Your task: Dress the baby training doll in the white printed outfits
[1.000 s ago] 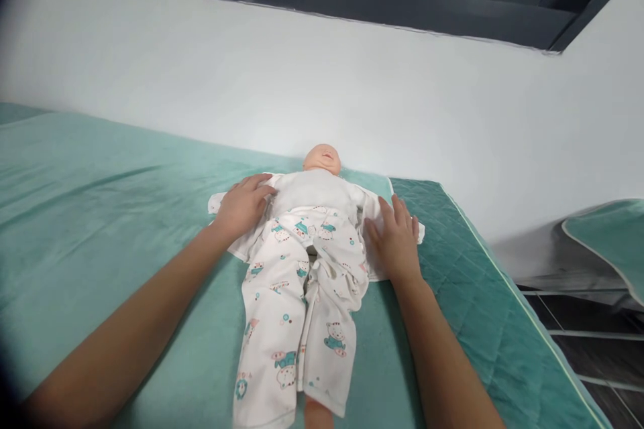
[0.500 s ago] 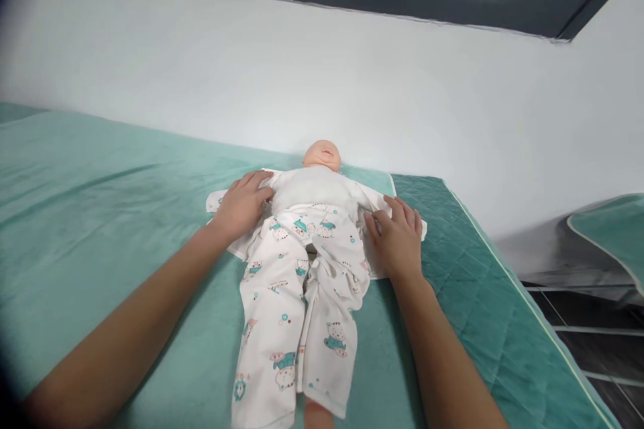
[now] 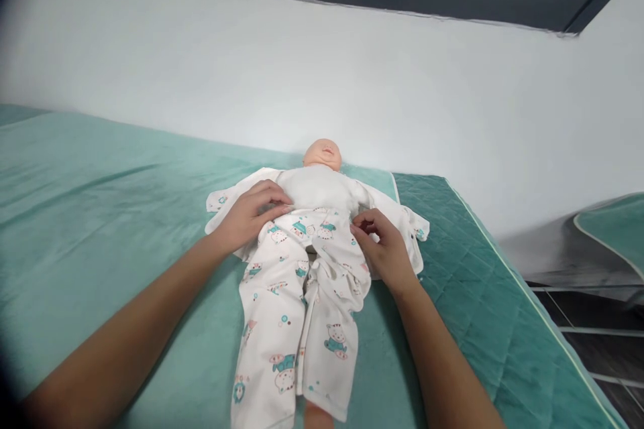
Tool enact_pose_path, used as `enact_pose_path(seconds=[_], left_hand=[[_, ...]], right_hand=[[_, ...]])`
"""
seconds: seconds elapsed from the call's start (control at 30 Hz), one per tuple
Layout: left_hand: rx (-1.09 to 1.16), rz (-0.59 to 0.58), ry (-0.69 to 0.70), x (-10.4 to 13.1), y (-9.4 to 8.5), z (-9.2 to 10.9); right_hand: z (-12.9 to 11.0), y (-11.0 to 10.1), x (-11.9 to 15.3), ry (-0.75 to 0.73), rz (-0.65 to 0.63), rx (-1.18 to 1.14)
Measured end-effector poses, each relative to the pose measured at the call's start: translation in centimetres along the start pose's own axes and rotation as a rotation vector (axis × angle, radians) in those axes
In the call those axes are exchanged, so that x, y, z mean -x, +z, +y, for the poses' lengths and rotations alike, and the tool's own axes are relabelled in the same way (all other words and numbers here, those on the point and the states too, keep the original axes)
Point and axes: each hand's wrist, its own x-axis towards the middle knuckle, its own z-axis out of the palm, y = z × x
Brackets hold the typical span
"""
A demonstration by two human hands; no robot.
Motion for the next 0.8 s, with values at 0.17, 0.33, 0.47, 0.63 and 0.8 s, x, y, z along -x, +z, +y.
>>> enact_pose_path(seconds=[0.17, 0.33, 0.47, 0.63, 0.8], left_hand=[[-0.029, -0.064, 0.029, -0.1, -0.5, 0.0], [0.058, -0.160, 0.017, 0.1, -0.8, 0.7], [0.194, -0.102, -0.076, 0.1, -0.5, 0.8], [0.587, 0.076, -0.455, -0.4, 0.9, -0.9], [0.543, 0.081, -0.551, -0.6, 1.0, -1.6]], right_hand=[[0.9, -0.3, -0.2, 0.095, -0.083, -0.127], [0.0, -0.2, -0.1, 0.007, -0.047, -0.150], [-0.1, 0.0, -0.1, 0.044, -0.018, -0.163], [0.0, 0.2, -0.1, 0.185, -0.011, -0.188], [0.4, -0.4, 0.1, 0.299, -0.082, -0.187]])
